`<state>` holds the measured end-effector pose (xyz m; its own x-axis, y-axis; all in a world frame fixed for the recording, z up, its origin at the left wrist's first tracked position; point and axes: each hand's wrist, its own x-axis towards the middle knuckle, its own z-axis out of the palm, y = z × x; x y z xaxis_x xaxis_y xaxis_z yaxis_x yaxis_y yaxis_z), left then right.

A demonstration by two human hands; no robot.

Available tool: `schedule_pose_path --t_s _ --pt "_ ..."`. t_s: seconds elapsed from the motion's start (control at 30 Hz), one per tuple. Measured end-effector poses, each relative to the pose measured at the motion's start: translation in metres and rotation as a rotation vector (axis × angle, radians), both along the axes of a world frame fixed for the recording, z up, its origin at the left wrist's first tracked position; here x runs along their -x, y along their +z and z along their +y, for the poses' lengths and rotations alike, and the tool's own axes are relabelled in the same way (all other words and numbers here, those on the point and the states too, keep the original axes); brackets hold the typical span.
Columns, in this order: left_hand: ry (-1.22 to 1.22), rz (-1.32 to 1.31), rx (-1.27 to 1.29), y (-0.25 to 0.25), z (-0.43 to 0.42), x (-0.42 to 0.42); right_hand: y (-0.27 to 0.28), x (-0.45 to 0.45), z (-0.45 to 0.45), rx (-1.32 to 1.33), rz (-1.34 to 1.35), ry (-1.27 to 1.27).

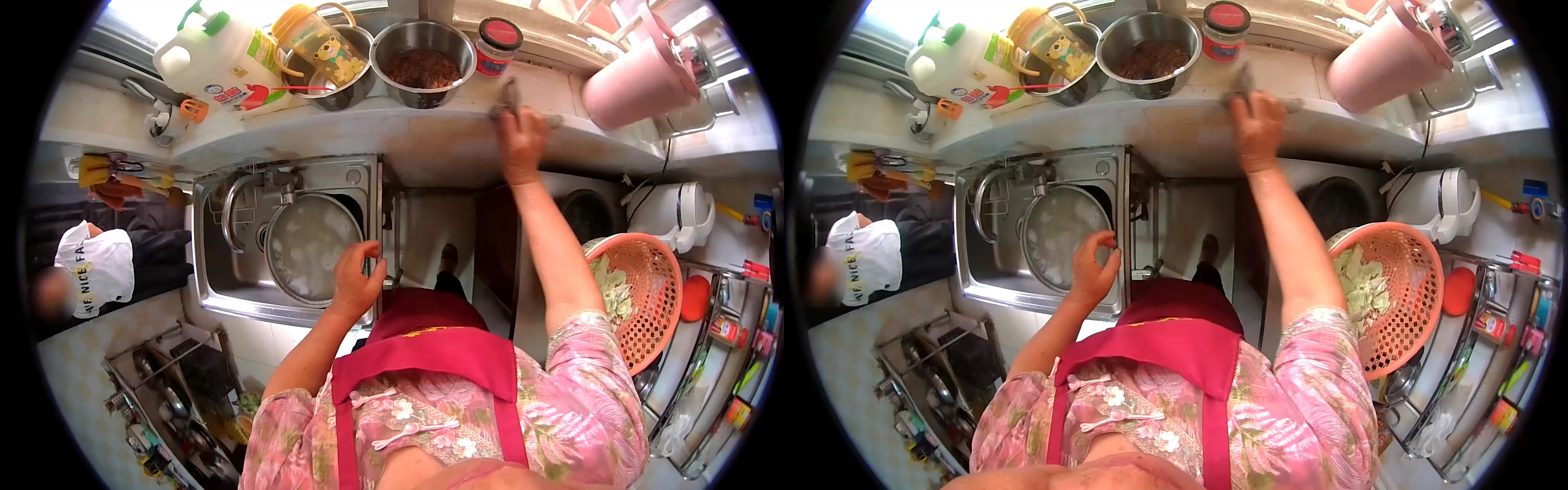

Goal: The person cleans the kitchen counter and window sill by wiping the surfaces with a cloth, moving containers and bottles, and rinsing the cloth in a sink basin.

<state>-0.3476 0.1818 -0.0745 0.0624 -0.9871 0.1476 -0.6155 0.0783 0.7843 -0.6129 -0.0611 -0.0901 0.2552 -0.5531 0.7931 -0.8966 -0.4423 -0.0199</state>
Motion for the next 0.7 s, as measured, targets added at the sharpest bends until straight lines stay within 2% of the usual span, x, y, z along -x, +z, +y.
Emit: schedule_pose_path --t_s 0.1,0.2,0.3,0.4,0.47,0.5,0.63,0.7 --pt "-0.042 0.006 0.025 -0.005 0.01 -0.01 0.007 -0.062 0.002 0.036 -0.061 0.146" --pt "-0.094 0.01 0.013 -0.007 0.02 -0.027 -0.003 -0.055 -0.002 0.078 -0.023 0.092" --pt "-0.087 -0.009 -0.022 -0.019 0.043 -0.051 0.007 -0.009 0.001 0.004 0.084 -0.034" --pt "-0.022 -0.011 -0.073 -0.032 0.06 -0.072 0.019 -0.008 0.008 -0.061 0.085 -0.118" --pt "-0.007 -0.008 -0.127 -0.036 0.07 -0.078 0.015 -0.031 0.004 -0.118 0.05 -0.016" --pt "-0.009 -0.01 -0.148 -0.037 0.073 -0.078 0.014 -0.046 0.002 -0.066 0.077 0.098" --pt "-0.003 -0.018 -0.175 -0.039 0.071 -0.066 0.012 -0.056 -0.003 0.112 0.056 0.124" --pt "0.006 -0.008 -0.203 -0.037 0.075 -0.063 0.009 -0.028 -0.002 0.072 0.138 0.061"
